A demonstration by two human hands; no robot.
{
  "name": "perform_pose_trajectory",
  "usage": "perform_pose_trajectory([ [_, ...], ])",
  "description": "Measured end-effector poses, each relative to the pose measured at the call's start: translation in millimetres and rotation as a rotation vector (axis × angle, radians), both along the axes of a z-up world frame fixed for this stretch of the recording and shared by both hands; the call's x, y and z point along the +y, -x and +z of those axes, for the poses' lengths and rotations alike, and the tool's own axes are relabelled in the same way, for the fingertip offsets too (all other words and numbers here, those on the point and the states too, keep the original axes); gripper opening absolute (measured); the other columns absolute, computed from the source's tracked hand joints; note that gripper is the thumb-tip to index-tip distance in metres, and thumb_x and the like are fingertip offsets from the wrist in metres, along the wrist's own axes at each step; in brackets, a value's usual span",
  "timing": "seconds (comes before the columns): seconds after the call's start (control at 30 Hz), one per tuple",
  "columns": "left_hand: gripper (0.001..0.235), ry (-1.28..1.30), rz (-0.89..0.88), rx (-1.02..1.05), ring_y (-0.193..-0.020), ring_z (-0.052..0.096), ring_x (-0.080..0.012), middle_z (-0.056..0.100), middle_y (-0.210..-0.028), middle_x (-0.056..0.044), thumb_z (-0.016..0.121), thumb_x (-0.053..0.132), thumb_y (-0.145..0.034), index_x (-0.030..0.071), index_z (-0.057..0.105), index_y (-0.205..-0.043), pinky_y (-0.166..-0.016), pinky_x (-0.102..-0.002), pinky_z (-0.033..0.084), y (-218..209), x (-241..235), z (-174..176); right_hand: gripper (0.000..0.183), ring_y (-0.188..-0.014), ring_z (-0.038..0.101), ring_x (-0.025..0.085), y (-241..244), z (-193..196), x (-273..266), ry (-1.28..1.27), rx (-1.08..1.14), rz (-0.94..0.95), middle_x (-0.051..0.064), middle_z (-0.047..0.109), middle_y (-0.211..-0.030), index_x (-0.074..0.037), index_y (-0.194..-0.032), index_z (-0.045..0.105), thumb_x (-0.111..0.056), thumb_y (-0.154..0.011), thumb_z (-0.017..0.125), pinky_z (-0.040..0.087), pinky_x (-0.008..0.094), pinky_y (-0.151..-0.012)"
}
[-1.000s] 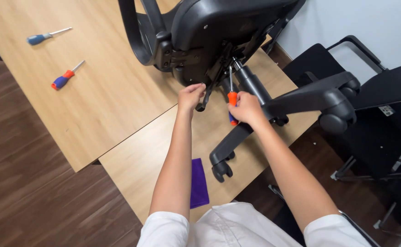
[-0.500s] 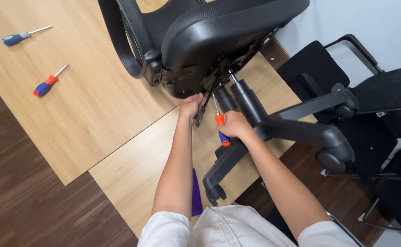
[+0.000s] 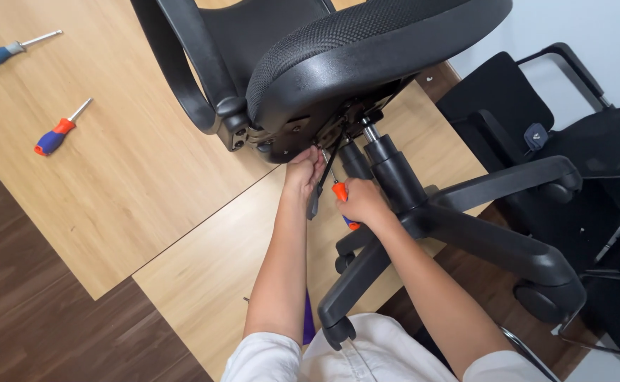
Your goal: The person assembles an office chair on a table. They align the seat with the mechanism on the wheeled base, position screws, and use a screwdriver to drive the screws into the seat plate, steadying the seat with the other hand.
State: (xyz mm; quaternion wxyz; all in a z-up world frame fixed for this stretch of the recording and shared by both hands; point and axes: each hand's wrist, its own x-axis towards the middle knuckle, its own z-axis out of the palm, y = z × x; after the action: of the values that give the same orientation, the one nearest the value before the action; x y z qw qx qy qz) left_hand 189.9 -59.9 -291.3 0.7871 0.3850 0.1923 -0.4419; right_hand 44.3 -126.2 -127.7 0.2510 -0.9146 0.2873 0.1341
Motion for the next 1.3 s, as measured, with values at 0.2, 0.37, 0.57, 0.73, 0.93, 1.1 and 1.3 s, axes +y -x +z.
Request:
perform_pose_trajectory([
  [0.2, 0.028, 0.112, 0.012, -0.030, -0.087, 0.064, -0.0099, 0.068, -0.101, -0.001, 0.064, 0.018, -0.101, 0.001, 0.068, -0.122, -0.084, -0.027, 0.059, -0.5, 2.4, -13.8, 0.043, -0.094, 0.072, 0.040, -6.6, -2.5, -1.5, 0.022, 0.026, 0.013, 0.025, 0.073, -0.095, 0.000, -0.109, 0.072, -0.027, -0.076, 0.077, 0.057, 0.044, -0.089],
  [0.37, 0.027, 0.084, 0.013, -0.048, -0.085, 0.061, -0.0082, 0.067, -0.099, 0.000, 0.063, 0.018, -0.102, 0.002, 0.069, -0.122, -0.082, -0.025, 0.057, 1.3, -0.8, -6.2, 0.043, -0.096, 0.071, 0.040, -12.6, -21.3, -9.2, 0.038, 0.062, 0.027, 0.024, 0.073, -0.096, -0.001, -0.109, 0.073, -0.028, -0.075, 0.078, 0.056, 0.045, -0.090],
  [0.57, 0.024, 0.124, 0.093, -0.047, -0.084, 0.061, -0.0076, 0.065, -0.096, 0.001, 0.062, 0.017, -0.102, 0.001, 0.069, -0.120, -0.078, -0.023, 0.055, 3.9, -0.5, 5.6, 0.043, -0.096, 0.071, 0.041, -22.3, -25.5, -11.9, 0.055, 0.077, 0.051, 0.024, 0.074, -0.096, -0.002, -0.109, 0.073, -0.027, -0.075, 0.078, 0.055, 0.045, -0.092],
  [0.73, 0.023, 0.203, 0.136, -0.017, -0.084, 0.062, -0.0080, 0.065, -0.096, 0.000, 0.062, 0.015, -0.103, 0.000, 0.068, -0.119, -0.077, -0.022, 0.055, 3.7, -3.9, -10.5, 0.041, -0.096, 0.071, 0.040, -22.7, -21.9, -11.0, 0.053, 0.088, 0.048, 0.023, 0.074, -0.096, -0.002, -0.108, 0.073, -0.026, -0.075, 0.077, 0.056, 0.045, -0.092],
  [0.93, 0.024, 0.232, 0.119, 0.022, -0.082, 0.064, -0.0123, 0.065, -0.097, -0.002, 0.060, 0.017, -0.104, 0.000, 0.065, -0.119, -0.081, -0.030, 0.060, 2.2, -3.2, -7.9, 0.042, -0.094, 0.071, 0.041, -23.8, -19.1, -9.1, 0.050, 0.080, 0.054, 0.023, 0.074, -0.094, -0.002, -0.107, 0.072, -0.025, -0.073, 0.076, 0.057, 0.045, -0.089],
  [1.1, 0.023, 0.271, 0.123, 0.039, -0.087, 0.066, -0.0148, 0.065, -0.103, -0.004, 0.059, 0.018, -0.104, 0.001, 0.064, -0.119, -0.086, -0.035, 0.059, 1.1, -5.0, -12.7, 0.039, -0.093, 0.072, 0.040, -24.3, -23.9, -9.3, 0.062, 0.049, 0.067, 0.023, 0.074, -0.092, -0.001, -0.102, 0.073, -0.025, -0.072, 0.076, 0.056, 0.046, -0.090],
  [1.3, 0.025, 0.327, 0.124, 0.131, -0.095, 0.067, -0.0178, 0.066, -0.108, -0.007, 0.059, 0.019, -0.103, 0.000, 0.061, -0.118, -0.097, -0.043, 0.059, -0.5, -1.6, 2.1, 0.039, -0.093, 0.072, 0.040, -26.6, -20.5, -8.8, 0.054, 0.054, 0.051, 0.023, 0.074, -0.091, -0.002, -0.102, 0.073, -0.027, -0.072, 0.076, 0.056, 0.045, -0.090],
])
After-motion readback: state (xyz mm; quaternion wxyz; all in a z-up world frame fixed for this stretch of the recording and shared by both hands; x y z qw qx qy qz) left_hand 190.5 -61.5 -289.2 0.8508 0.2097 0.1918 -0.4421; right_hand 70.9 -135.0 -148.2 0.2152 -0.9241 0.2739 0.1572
